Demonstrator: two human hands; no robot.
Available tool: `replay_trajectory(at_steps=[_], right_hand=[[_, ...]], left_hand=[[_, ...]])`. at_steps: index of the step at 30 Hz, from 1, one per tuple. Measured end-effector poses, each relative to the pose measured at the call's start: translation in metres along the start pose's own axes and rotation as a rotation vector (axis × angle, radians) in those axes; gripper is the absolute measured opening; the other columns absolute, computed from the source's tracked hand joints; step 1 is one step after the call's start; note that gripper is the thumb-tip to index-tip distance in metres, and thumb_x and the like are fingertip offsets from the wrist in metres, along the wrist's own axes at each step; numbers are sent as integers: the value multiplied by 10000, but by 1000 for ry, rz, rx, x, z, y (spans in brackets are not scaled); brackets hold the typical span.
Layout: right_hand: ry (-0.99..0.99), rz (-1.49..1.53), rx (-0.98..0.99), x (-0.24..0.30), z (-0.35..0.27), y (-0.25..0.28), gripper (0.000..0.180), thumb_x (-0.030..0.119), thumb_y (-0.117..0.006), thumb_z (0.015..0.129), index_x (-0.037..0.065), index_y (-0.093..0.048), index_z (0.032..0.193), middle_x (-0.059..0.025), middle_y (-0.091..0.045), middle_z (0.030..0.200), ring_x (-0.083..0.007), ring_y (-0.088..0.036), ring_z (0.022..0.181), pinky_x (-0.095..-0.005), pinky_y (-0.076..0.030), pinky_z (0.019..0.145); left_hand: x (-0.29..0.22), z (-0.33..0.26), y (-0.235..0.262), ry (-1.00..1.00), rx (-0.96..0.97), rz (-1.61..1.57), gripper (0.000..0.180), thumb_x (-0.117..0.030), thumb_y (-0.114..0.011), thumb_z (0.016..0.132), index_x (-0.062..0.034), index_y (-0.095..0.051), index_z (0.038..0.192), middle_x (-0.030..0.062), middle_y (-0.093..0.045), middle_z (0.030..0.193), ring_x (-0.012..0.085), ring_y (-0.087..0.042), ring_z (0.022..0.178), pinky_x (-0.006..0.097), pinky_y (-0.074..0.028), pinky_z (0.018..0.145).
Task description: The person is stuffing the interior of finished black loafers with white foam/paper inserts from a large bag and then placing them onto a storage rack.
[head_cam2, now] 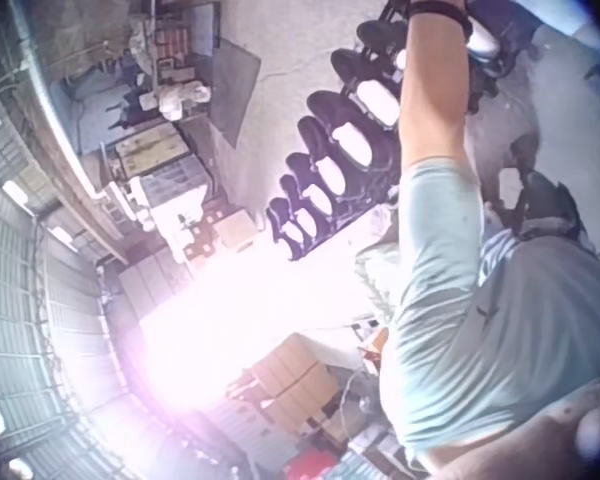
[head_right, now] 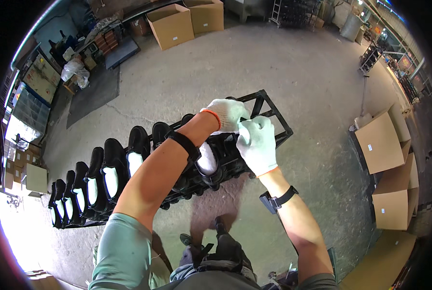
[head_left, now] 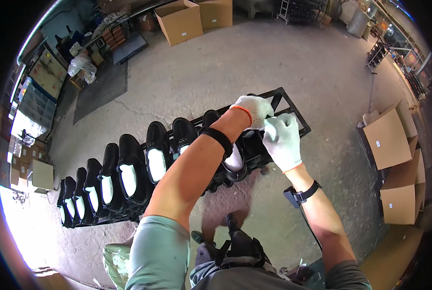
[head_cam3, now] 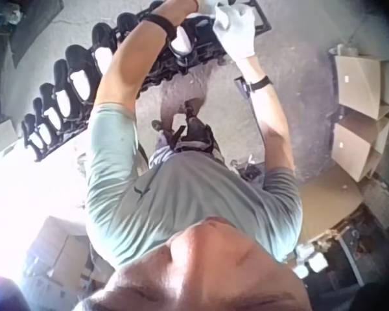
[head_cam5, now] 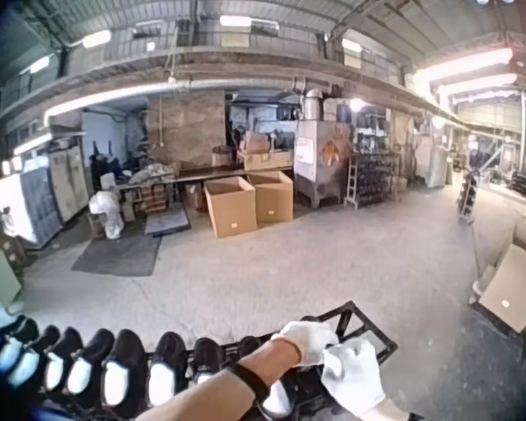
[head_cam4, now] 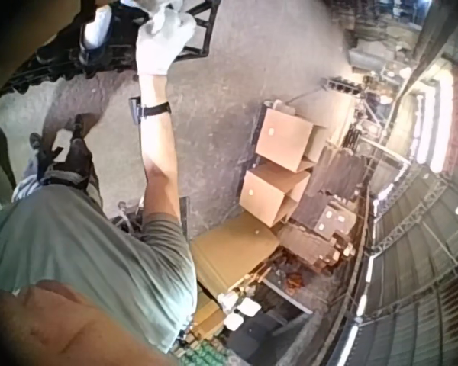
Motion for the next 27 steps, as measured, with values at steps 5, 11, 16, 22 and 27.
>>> replay_trajectory(at_steps=[5, 11, 16, 22, 27], right_hand=[[-48, -251, 309, 5, 20, 3, 266, 107, -772, 868, 96, -759, 1133, -169, -683, 1091, -426, -666, 1064, -519, -594, 908], [131, -285, 497, -3, 14, 7, 278, 112, -698, 953, 55, -735, 1223, -200, -712, 1166, -430, -662, 1085, -506, -585, 978], [80, -40, 546, -4, 28, 5, 287, -2, -662, 933, 18, -715, 1215, -233, -732, 1171, -463, -661, 1160, -536, -535, 1020], [-5, -133, 777, -19, 49, -31, 377, -5, -652, 910, 69, -790, 1253, -241, -743, 1247, -445, -683, 1217, -493, -550, 1038], [-45, -97, 786, -27, 53, -24, 339, 25, -661, 886, 89, -846, 1163, -228, -797, 1107, -436, -762, 1052, -506, -612, 961]], left_hand=[[6, -3, 2, 12, -141, -48, 254, -313, -651, 952, -191, -833, 1081, 115, -810, 1123, 388, -752, 1069, 483, -614, 909], [3, -12, 12, 166, 8, -86, 299, -218, -730, 880, -212, -838, 1158, 132, -815, 1114, 408, -761, 1022, 470, -628, 848], [21, -16, 5, 173, -66, -91, 301, -269, -736, 895, -207, -842, 1171, 140, -824, 1114, 395, -770, 1014, 467, -629, 860], [25, -14, -3, 308, -30, -110, 345, -317, -713, 925, -130, -843, 1184, 176, -823, 1129, 402, -774, 1017, 479, -619, 885], [19, -17, -3, 297, 26, -110, 339, -215, -701, 885, -248, -825, 1199, 104, -808, 1158, 407, -721, 1029, 442, -590, 896]])
Point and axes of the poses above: each hand's wrist, its own z-axis towards the middle knuckle, its own y-axis out of the back of the hand, x = y × z, the point moved 4 cm from there along z, towards the middle knuckle
